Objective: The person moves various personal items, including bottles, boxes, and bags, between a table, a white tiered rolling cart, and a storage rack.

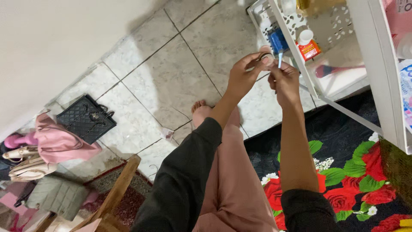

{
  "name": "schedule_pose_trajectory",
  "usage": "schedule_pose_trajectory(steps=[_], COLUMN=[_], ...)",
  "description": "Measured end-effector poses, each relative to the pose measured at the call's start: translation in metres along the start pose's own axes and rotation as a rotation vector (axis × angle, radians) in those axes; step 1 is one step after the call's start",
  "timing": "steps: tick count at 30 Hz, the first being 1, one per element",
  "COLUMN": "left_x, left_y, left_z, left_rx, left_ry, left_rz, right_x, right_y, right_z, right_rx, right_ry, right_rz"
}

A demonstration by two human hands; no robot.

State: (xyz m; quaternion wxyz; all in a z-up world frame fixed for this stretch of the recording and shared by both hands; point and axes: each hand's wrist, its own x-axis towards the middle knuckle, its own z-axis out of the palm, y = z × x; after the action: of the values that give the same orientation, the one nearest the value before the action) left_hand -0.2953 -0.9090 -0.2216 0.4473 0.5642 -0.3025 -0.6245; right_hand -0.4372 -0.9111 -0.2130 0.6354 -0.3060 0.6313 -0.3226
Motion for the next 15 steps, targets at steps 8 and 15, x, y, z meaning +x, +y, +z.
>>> schedule_pose_trajectory(steps=[8,15], left_x=[0.063,0.128], left_y=[-0.015,-0.042], left_z=[0.062,0.097], left_rx=[0.410,1.129], left_ry=[0.085,0.139], left_rz=[0.282,0.627], right_x=[0.091,0.144], right_y=[0.014,-0.005], right_z=[-0.123,-0.154], right_rx=[-0.800,-1.295], right_ry=[0.523,0.200], right_rz=[-0.367,-0.456])
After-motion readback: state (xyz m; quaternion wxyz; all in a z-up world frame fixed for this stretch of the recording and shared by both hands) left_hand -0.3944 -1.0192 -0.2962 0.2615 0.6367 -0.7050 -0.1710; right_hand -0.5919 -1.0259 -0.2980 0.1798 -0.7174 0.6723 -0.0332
